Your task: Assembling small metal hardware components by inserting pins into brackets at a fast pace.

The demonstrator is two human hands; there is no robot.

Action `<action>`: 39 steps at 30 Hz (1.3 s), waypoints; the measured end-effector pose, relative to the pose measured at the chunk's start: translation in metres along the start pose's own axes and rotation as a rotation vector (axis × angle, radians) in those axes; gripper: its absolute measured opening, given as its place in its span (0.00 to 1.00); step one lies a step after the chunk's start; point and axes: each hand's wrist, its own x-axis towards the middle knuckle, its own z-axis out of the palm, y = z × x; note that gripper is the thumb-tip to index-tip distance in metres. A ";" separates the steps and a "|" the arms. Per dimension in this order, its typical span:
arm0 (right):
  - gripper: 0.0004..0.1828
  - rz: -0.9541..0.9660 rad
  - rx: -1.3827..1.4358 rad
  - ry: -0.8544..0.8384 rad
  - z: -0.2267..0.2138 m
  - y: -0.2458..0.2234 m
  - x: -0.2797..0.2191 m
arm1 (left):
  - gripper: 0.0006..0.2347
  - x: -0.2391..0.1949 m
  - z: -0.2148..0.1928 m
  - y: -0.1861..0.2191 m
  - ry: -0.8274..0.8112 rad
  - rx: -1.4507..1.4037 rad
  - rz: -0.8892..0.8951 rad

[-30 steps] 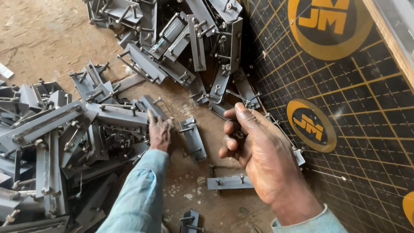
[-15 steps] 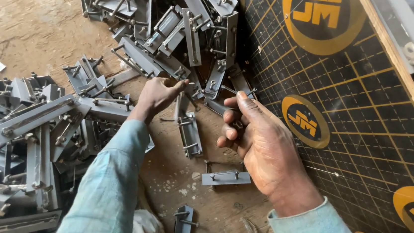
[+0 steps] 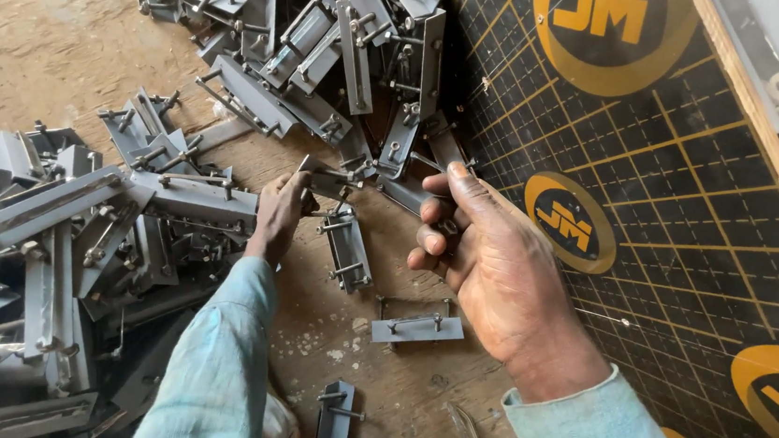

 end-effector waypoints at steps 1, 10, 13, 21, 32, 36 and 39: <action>0.16 0.000 0.000 0.002 0.000 -0.001 -0.001 | 0.24 -0.003 0.003 0.006 -0.002 0.000 -0.001; 0.16 -0.002 -0.050 0.012 0.001 0.000 0.001 | 0.16 -0.014 0.007 0.024 0.013 -0.009 -0.048; 0.16 -0.002 -0.047 0.029 0.000 0.002 0.002 | 0.17 -0.014 0.006 0.025 0.026 -0.035 -0.083; 0.16 -0.005 -0.055 0.032 0.000 0.002 0.002 | 0.17 -0.020 0.003 0.026 -0.008 -0.187 -0.066; 0.16 -0.010 -0.050 0.036 -0.001 0.004 0.003 | 0.13 -0.015 -0.001 0.016 0.000 -0.293 -0.128; 0.16 -0.005 -0.063 0.046 0.001 0.004 0.003 | 0.13 -0.021 -0.002 0.020 -0.024 -0.288 -0.072; 0.16 -0.007 -0.065 0.045 0.001 0.005 0.003 | 0.14 -0.005 -0.006 -0.001 0.007 -0.162 -0.012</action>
